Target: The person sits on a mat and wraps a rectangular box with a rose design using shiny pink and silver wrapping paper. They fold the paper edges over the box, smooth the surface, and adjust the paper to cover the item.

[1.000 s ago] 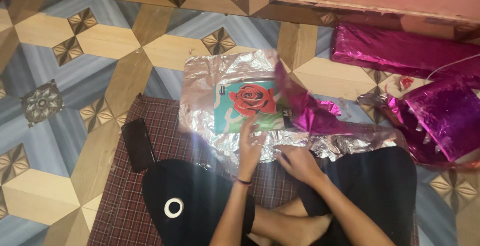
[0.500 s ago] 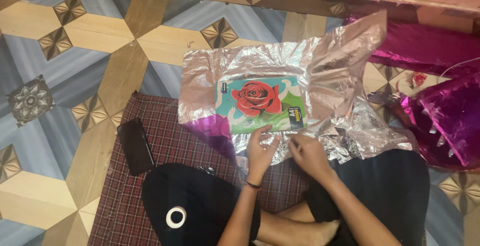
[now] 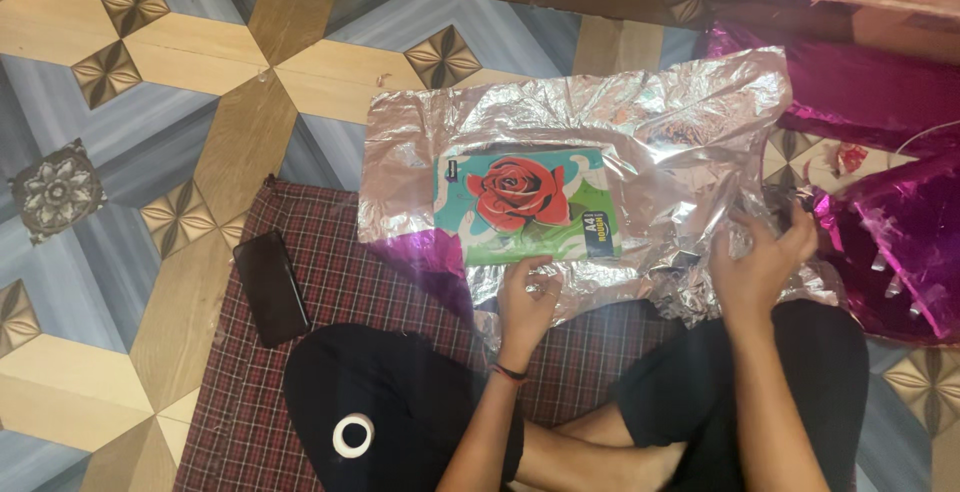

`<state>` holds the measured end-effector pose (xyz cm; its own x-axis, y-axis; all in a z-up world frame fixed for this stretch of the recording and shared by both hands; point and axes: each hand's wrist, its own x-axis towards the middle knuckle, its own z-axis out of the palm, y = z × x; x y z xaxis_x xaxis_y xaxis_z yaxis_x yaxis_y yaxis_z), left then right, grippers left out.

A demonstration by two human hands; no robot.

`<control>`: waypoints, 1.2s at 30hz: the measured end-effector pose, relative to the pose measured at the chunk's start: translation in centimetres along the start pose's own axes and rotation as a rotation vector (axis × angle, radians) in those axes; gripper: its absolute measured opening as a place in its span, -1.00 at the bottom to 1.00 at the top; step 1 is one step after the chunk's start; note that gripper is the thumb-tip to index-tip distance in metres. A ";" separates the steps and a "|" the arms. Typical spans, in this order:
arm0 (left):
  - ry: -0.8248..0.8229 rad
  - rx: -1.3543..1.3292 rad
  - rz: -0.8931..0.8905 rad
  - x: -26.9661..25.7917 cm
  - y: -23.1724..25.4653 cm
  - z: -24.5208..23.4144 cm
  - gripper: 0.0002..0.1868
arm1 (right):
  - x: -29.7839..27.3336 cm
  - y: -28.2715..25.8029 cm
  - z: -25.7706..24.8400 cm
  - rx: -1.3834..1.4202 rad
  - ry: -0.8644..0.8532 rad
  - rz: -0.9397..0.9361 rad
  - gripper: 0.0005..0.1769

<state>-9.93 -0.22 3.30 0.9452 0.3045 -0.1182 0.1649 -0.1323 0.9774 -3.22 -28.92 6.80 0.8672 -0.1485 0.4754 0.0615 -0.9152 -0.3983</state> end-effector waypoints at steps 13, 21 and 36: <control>0.005 -0.033 -0.019 0.0 0.1 -0.2 -0.66 | -0.7 -1.7 1.6 0.004 0.010 -0.096 -0.81; 0.016 -0.016 -0.001 0.0 0.0 -0.3 -0.68 | -1.0 -2.6 2.9 0.113 -0.047 -0.120 -0.83; 0.216 -0.078 0.067 0.9 -0.9 -1.8 -0.66 | -1.2 -3.0 3.0 0.387 -0.177 -0.037 -0.84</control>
<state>-9.76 1.89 2.66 0.8698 0.4931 -0.0207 0.0738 -0.0886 0.9933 -3.00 -24.88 5.07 0.9305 -0.0207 0.3658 0.2456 -0.7056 -0.6647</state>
